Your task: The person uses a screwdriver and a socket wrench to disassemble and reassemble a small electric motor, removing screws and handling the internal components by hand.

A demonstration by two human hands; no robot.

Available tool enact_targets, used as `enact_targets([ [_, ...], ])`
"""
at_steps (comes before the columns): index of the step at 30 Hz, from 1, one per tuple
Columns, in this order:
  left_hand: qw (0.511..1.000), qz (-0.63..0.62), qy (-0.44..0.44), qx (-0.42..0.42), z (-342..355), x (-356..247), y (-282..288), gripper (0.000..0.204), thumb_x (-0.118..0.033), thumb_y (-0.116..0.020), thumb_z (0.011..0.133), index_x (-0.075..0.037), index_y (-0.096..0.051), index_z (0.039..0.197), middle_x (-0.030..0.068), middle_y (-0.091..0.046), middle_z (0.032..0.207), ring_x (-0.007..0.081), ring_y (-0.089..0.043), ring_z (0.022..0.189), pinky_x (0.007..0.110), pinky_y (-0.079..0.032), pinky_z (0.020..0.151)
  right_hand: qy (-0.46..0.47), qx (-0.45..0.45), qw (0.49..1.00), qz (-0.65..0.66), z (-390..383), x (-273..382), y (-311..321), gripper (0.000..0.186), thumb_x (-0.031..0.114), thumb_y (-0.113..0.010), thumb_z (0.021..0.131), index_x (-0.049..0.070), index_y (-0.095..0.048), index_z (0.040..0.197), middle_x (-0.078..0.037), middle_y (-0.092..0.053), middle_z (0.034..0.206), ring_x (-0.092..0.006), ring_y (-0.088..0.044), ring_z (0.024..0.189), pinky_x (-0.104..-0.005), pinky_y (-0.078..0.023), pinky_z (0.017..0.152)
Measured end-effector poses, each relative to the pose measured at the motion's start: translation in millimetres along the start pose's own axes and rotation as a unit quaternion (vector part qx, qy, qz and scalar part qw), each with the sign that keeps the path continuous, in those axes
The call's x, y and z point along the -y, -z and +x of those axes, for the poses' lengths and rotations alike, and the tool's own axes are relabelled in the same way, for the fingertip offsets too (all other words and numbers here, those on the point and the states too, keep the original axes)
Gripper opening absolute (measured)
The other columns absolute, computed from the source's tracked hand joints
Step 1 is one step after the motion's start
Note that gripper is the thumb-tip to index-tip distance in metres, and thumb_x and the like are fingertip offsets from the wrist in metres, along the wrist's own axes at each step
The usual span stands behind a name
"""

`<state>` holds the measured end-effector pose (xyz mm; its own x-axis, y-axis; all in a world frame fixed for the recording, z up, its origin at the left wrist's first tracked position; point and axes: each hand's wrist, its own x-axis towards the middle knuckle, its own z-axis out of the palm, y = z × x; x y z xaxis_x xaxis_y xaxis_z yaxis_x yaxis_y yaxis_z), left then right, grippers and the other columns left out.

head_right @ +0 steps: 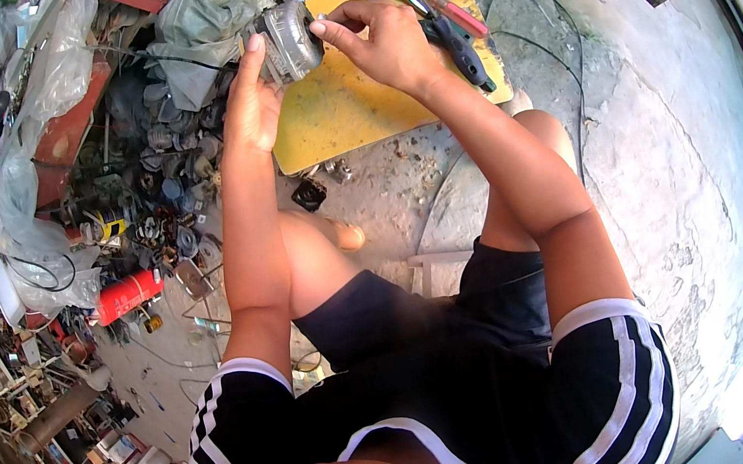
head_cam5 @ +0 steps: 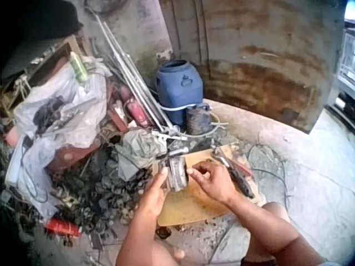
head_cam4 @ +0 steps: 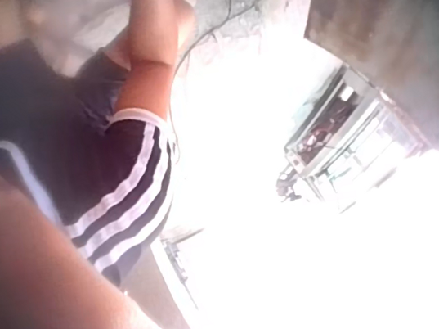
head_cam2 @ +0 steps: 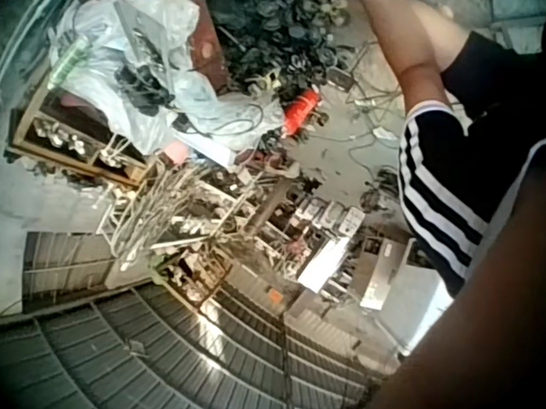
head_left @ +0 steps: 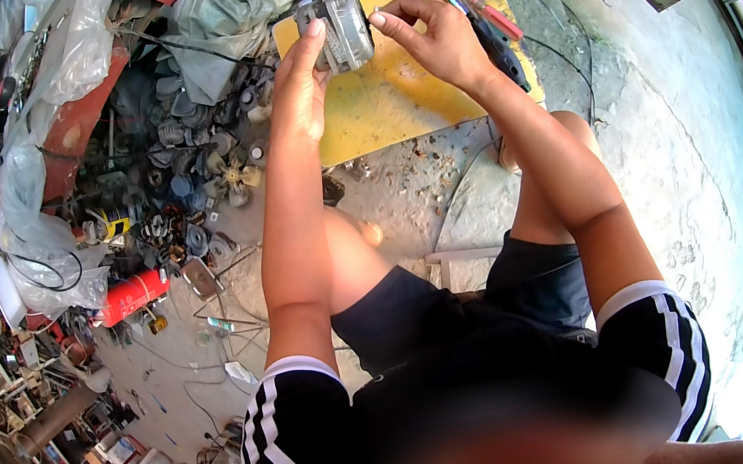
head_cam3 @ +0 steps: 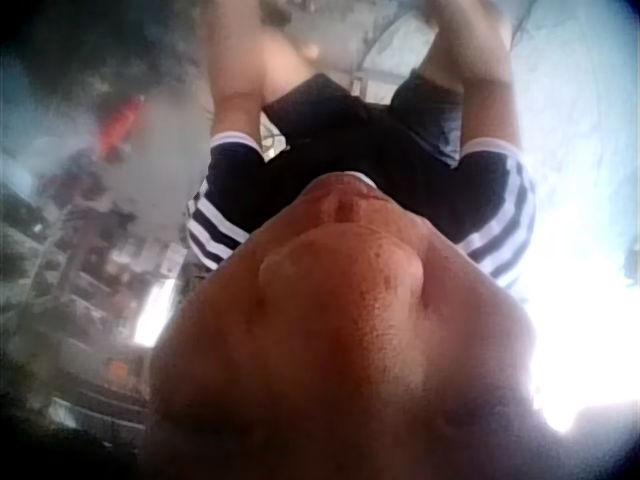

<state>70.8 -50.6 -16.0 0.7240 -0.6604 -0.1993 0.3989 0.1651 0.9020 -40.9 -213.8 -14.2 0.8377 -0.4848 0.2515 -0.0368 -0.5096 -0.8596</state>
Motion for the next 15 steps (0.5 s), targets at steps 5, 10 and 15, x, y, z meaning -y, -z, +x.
enact_targets([
  [5,0.999,-0.018,0.031,0.003,2,0,5,0.072,-0.051,-0.072,0.085,-0.004,-0.049,0.135,0.0121,-0.058,0.127,0.0225,-0.056,0.118,0.039,-0.044,0.103,0.092,-0.018,0.995,-0.02,4,-11,-2,0.034,0.032,-0.074,0.086,0.01,-0.071,0.112,-0.009,-0.072,0.103,-0.0227,-0.066,0.093,-0.0348,-0.051,0.086],
  [10,0.999,-0.003,0.012,-0.052,-5,-1,-5,0.068,-0.054,-0.073,0.083,-0.006,-0.058,0.128,0.0064,-0.065,0.119,0.0169,-0.059,0.113,0.036,-0.04,0.103,0.142,-0.022,0.988,-0.054,8,-14,0,0.036,0.028,-0.076,0.082,0.015,-0.071,0.115,-0.007,-0.072,0.109,-0.0255,-0.066,0.098,-0.0376,-0.05,0.09],
  [15,0.998,-0.03,0.02,-0.051,-1,4,-1,0.079,-0.064,-0.071,0.08,-0.007,-0.054,0.131,0.0046,-0.062,0.123,0.0171,-0.056,0.117,0.037,-0.039,0.105,0.106,-0.031,0.994,0.018,10,-14,-5,0.035,0.029,-0.076,0.083,0.013,-0.071,0.113,-0.008,-0.073,0.104,-0.0235,-0.067,0.096,-0.0361,-0.052,0.086],
])
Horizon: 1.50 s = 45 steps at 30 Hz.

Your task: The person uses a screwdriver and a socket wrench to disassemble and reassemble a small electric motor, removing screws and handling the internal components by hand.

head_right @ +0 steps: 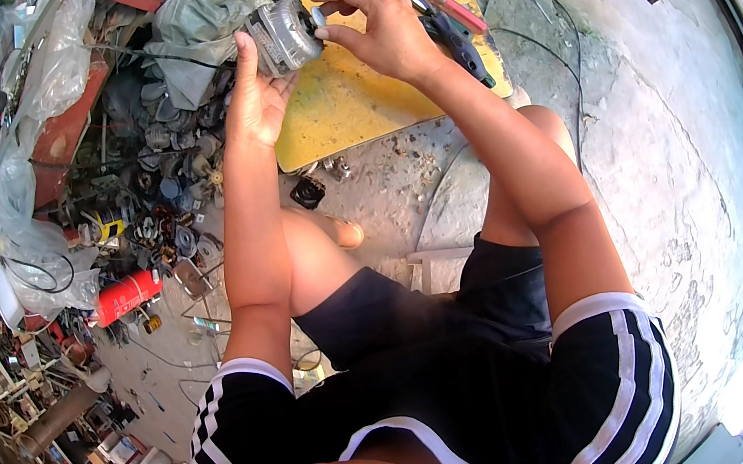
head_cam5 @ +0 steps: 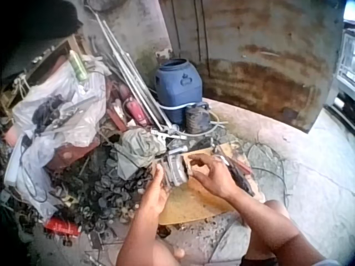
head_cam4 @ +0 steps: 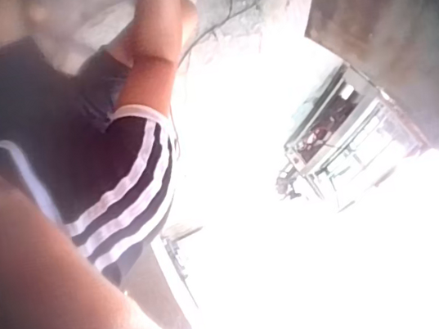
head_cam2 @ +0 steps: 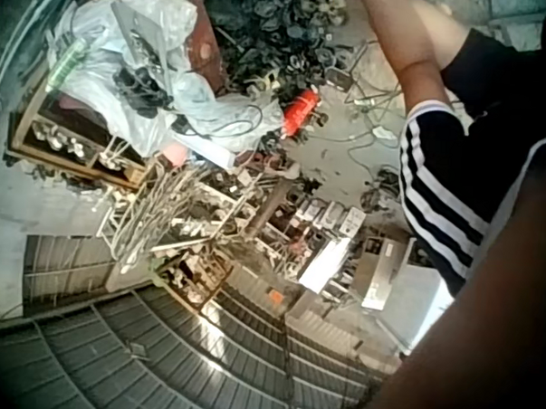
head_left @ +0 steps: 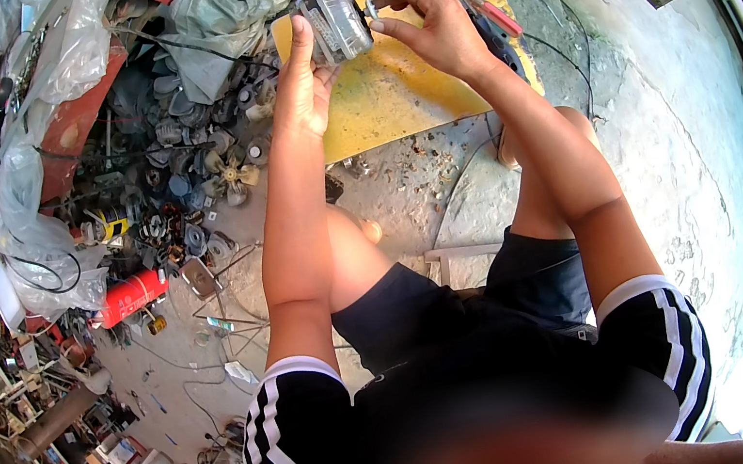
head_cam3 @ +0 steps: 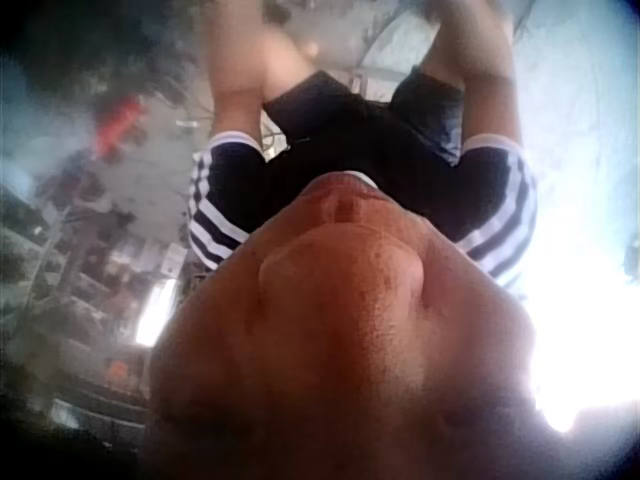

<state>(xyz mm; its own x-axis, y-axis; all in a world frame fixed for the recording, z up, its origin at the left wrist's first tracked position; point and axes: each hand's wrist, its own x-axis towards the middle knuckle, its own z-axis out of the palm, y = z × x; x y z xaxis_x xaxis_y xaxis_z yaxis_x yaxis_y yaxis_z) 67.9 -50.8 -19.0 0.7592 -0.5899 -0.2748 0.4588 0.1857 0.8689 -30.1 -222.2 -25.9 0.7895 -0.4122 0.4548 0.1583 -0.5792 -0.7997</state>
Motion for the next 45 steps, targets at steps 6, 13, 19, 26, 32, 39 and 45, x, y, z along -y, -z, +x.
enact_targets([
  [6,1.0,0.016,-0.003,0.016,0,2,2,0.086,-0.071,-0.068,0.076,-0.008,-0.053,0.132,0.0046,-0.061,0.125,0.0173,-0.055,0.119,0.038,-0.038,0.108,-0.095,0.039,0.994,-0.031,-1,6,3,0.037,0.035,-0.073,0.089,0.004,-0.068,0.11,-0.005,-0.071,0.096,-0.0133,-0.063,0.09,-0.029,-0.05,0.081],
  [13,0.998,0.052,0.004,0.04,0,1,2,0.112,-0.079,-0.067,0.068,-0.005,-0.035,0.146,0.0156,-0.046,0.142,0.0295,-0.043,0.134,0.043,-0.03,0.116,-0.124,0.048,0.99,-0.039,-2,10,5,0.039,0.042,-0.068,0.091,0.004,-0.07,0.102,-0.006,-0.07,0.087,-0.0119,-0.06,0.077,-0.0294,-0.05,0.073],
  [19,0.998,0.048,0.005,0.048,-2,-1,0,0.113,-0.078,-0.067,0.068,-0.005,-0.033,0.148,0.0152,-0.044,0.144,0.0301,-0.041,0.135,0.044,-0.027,0.117,-0.074,0.027,0.995,-0.06,-3,8,4,0.037,0.039,-0.069,0.092,0.004,-0.069,0.103,-0.006,-0.071,0.088,-0.0152,-0.063,0.081,-0.0305,-0.051,0.076],
  [26,0.998,0.048,0.012,0.04,-3,-2,2,0.116,-0.078,-0.069,0.067,-0.006,-0.03,0.149,0.0148,-0.041,0.147,0.0313,-0.039,0.137,0.046,-0.023,0.118,0.005,-0.004,0.999,-0.05,-3,4,2,0.03,0.028,-0.074,0.085,0.01,-0.071,0.108,-0.005,-0.072,0.098,-0.024,-0.064,0.095,-0.0345,-0.049,0.087],
  [32,0.998,0.044,0.03,0.038,-1,0,6,0.119,-0.078,-0.069,0.067,-0.005,-0.027,0.151,0.0161,-0.038,0.15,0.0334,-0.035,0.139,0.047,-0.02,0.119,0.041,0.0,0.998,-0.041,-3,3,3,0.031,0.024,-0.075,0.084,0.01,-0.071,0.112,-0.006,-0.071,0.1,-0.0212,-0.062,0.094,-0.0329,-0.049,0.086],
  [39,0.998,0.023,0.058,0.026,-6,-4,-2,0.105,-0.074,-0.07,0.072,-0.009,-0.035,0.146,0.0115,-0.047,0.143,0.0301,-0.045,0.131,0.045,-0.028,0.114,-0.128,-0.025,0.99,-0.062,4,13,17,0.043,0.046,-0.062,0.094,0.005,-0.075,0.087,-0.008,-0.069,0.069,-0.0193,-0.066,0.065,-0.0318,-0.052,0.067],
  [45,0.998,-0.013,0.057,0.003,1,-1,12,0.087,-0.071,-0.069,0.076,-0.016,-0.045,0.14,0.0057,-0.057,0.131,0.0242,-0.056,0.115,0.04,-0.039,0.104,-0.183,-0.17,0.966,0.064,21,-31,72,0.041,0.038,-0.056,0.099,0.001,-0.072,0.092,-0.005,-0.067,0.075,-0.0134,-0.062,0.072,-0.0298,-0.049,0.068],
])
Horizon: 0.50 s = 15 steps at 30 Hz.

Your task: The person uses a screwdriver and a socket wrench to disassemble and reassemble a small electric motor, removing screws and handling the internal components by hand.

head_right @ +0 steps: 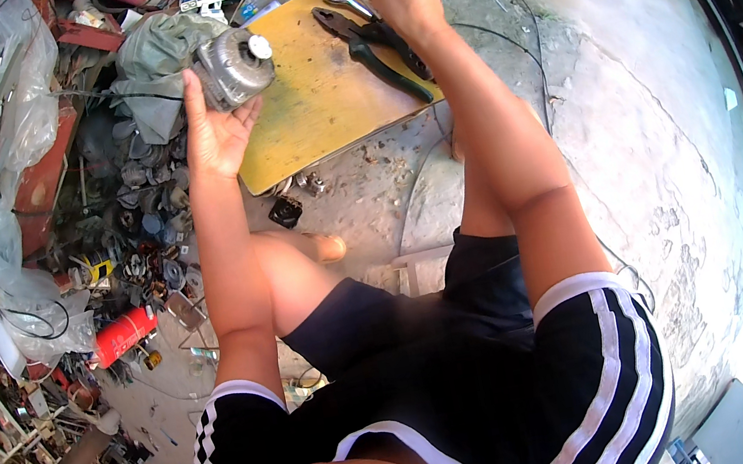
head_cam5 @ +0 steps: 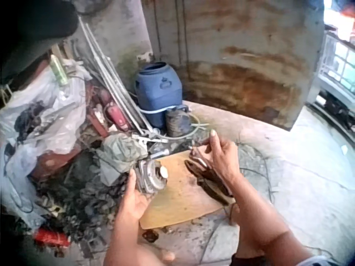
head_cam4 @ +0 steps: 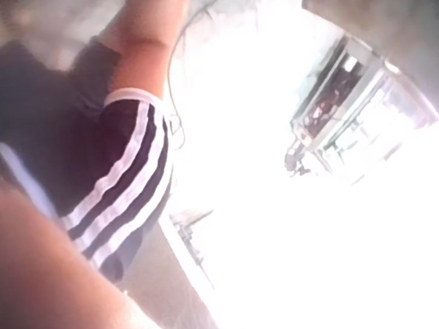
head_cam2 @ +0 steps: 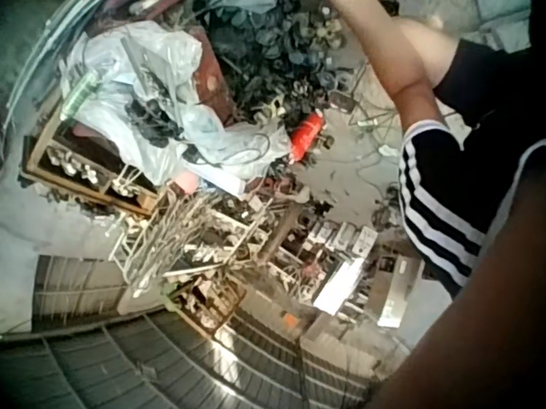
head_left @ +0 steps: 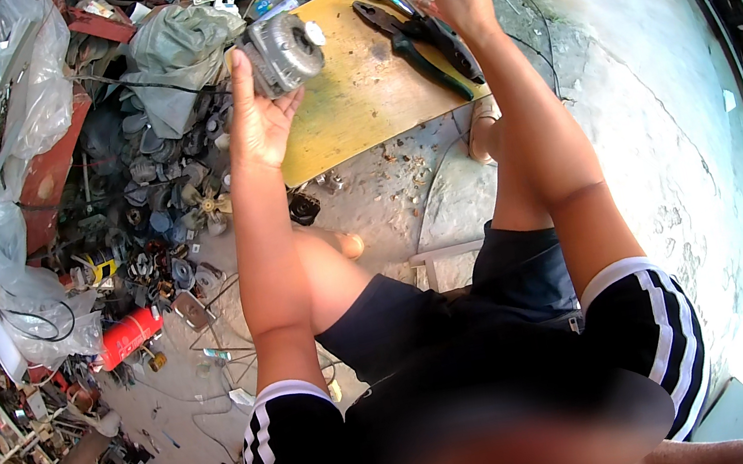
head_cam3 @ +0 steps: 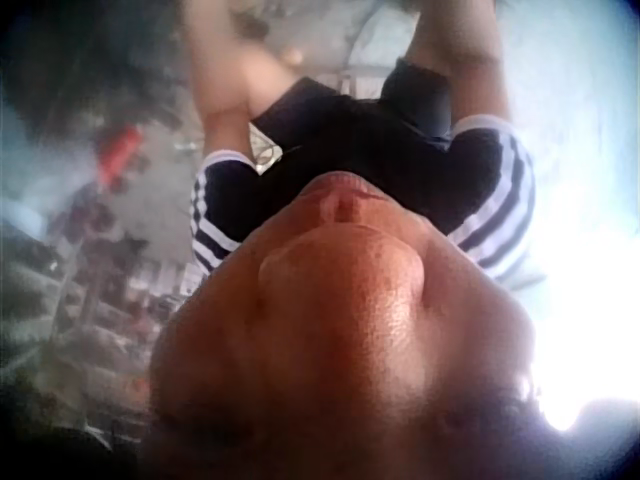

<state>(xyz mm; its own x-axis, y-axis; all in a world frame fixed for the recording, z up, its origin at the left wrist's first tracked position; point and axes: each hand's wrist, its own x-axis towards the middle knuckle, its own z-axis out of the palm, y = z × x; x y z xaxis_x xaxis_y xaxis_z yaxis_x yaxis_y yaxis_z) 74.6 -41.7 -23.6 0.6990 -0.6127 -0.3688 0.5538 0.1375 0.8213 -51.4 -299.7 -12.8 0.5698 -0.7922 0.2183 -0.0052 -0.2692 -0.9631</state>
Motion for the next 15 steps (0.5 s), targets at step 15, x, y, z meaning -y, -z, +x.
enact_targets([
  [15,0.999,-0.036,0.009,-0.03,-11,-7,28,0.089,-0.074,-0.065,0.077,-0.013,-0.047,0.139,0.0059,-0.06,0.127,0.0225,-0.06,0.109,0.038,-0.043,0.1,0.025,0.13,0.93,-0.344,-39,-10,59,0.044,0.05,-0.07,0.084,0.009,-0.069,0.101,-0.01,-0.072,0.092,-0.0258,-0.069,0.085,-0.0372,-0.053,0.076],
])
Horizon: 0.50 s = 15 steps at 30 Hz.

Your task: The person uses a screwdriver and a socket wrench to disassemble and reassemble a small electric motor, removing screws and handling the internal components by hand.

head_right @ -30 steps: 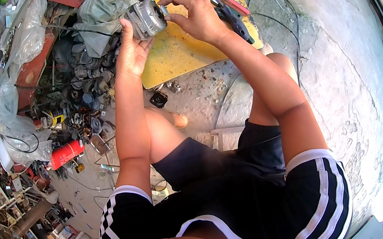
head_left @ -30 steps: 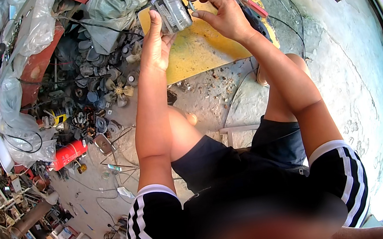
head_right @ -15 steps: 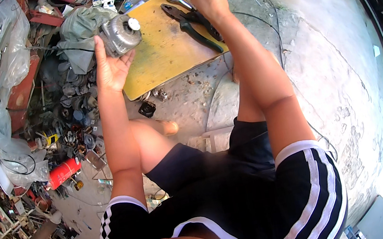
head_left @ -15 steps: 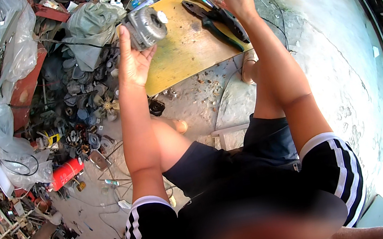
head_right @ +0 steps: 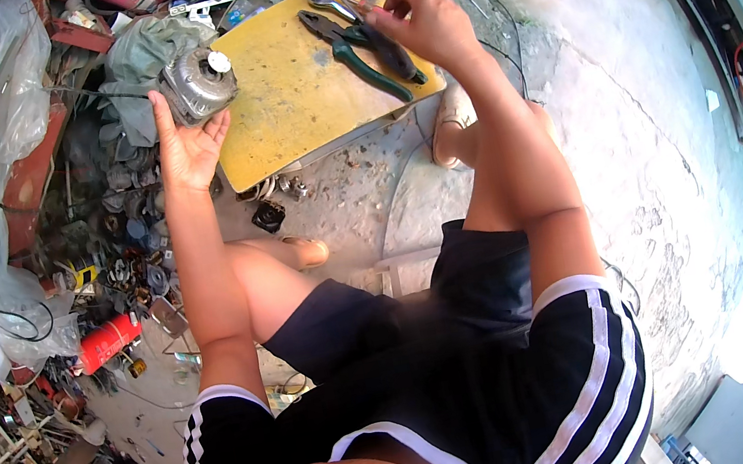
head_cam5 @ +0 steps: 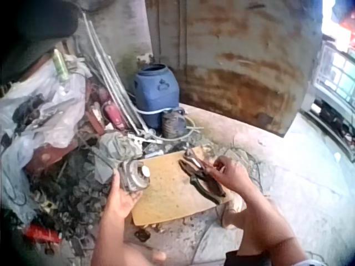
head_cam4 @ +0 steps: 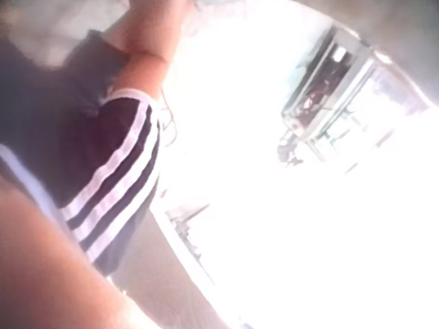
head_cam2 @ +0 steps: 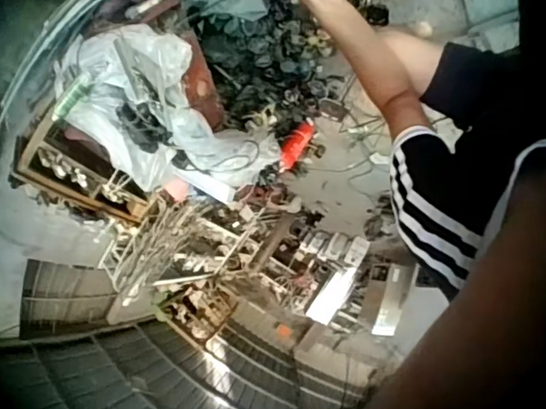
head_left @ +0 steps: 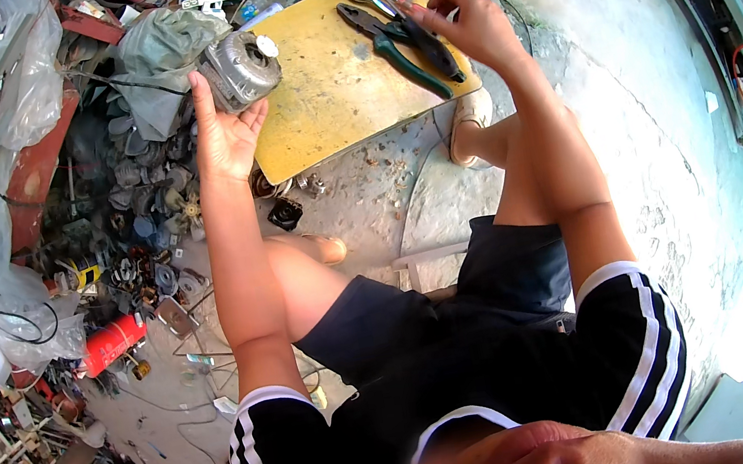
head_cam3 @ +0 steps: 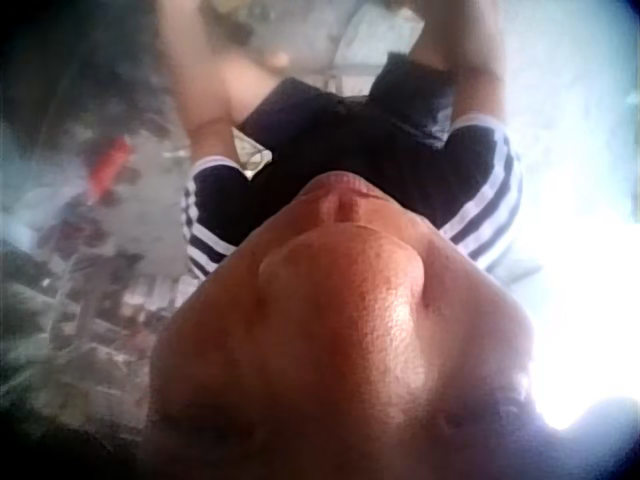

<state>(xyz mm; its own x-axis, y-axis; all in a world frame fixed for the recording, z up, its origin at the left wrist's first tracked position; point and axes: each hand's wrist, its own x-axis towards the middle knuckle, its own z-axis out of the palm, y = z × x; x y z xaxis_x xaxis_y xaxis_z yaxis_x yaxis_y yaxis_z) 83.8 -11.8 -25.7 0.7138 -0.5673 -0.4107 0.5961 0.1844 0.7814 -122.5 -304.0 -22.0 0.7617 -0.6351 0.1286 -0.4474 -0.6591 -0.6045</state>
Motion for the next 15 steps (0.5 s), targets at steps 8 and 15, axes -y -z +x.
enact_targets([
  [8,1.0,-0.003,0.015,0.018,0,1,2,0.096,-0.077,-0.068,0.071,-0.013,-0.045,0.139,0.0064,-0.055,0.128,0.0206,-0.058,0.106,0.036,-0.045,0.095,-0.002,0.025,0.995,-0.099,-9,20,-17,0.04,0.041,-0.068,0.081,0.006,-0.067,0.101,-0.013,-0.07,0.099,-0.0323,-0.067,0.092,-0.0422,-0.053,0.081],
  [15,0.998,-0.056,0.038,0.02,1,3,-1,0.089,-0.077,-0.062,0.076,-0.01,-0.053,0.133,0.0109,-0.06,0.126,0.0247,-0.062,0.106,0.04,-0.048,0.097,0.011,0.082,0.994,-0.072,-17,22,-10,0.035,0.029,-0.064,0.079,0.0,-0.065,0.097,-0.018,-0.069,0.089,-0.0336,-0.067,0.086,-0.0415,-0.052,0.081],
])
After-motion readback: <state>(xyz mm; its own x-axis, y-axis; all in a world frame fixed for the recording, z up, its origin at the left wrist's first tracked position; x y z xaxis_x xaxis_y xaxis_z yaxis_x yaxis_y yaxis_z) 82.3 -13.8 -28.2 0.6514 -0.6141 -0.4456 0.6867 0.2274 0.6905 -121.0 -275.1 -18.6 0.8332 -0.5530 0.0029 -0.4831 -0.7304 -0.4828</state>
